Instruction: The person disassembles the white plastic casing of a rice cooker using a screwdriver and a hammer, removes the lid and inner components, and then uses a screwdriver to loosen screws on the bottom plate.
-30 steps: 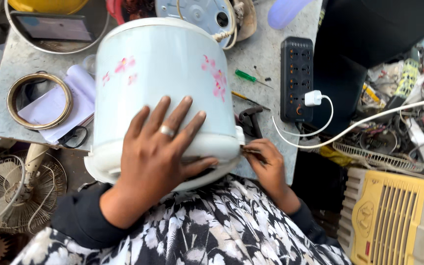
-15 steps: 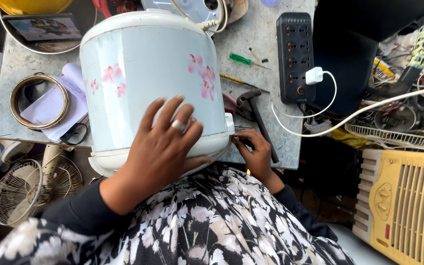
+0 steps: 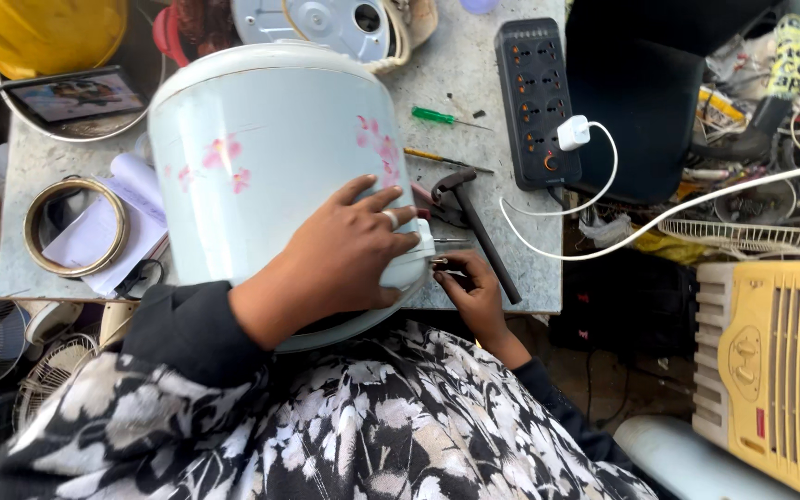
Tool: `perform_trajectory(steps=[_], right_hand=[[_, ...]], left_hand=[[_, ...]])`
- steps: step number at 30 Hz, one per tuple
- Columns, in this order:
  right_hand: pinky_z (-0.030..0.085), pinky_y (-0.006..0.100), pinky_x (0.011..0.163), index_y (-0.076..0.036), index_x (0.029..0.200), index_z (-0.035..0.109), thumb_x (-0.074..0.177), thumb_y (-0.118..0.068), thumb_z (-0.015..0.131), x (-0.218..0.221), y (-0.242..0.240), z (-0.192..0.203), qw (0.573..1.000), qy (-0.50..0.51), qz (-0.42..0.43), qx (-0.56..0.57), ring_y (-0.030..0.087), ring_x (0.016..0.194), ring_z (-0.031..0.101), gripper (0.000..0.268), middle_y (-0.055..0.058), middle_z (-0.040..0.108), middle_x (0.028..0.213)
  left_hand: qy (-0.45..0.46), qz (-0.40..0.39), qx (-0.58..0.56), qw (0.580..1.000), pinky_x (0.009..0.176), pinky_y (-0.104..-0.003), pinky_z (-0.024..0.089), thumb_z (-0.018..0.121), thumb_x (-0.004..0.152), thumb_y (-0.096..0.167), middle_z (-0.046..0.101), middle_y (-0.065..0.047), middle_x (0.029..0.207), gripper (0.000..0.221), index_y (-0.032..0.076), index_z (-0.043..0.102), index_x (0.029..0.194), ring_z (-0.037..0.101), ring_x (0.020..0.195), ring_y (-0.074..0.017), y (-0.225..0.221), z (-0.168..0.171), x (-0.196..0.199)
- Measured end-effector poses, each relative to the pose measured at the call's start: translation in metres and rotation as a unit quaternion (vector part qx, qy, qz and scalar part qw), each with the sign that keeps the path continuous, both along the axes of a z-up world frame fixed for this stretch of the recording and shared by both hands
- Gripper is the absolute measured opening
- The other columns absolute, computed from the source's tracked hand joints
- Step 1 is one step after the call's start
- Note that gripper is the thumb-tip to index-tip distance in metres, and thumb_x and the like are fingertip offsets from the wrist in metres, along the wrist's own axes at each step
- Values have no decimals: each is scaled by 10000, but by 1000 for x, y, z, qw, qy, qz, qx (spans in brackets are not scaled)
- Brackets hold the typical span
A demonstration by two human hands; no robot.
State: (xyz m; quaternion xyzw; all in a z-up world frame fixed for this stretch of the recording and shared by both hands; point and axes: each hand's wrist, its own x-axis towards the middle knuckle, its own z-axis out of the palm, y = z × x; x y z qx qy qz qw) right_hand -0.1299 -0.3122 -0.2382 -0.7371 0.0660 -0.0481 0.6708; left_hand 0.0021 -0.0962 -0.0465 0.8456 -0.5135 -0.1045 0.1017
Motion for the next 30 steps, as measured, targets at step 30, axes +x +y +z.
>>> perform_trajectory(steps=[30], right_hand=[[536,498,762,-61,1590,362,968,-139,593,24,-78,-100,880,43,-7,-474,405,902,653,669,212,627,1112]], left_hand=[[-88,97,-52,990,1180,-597,214,778,715,395,594,-97,1424,586,167,710,1251,432,1402,-358,29,-9,-45]])
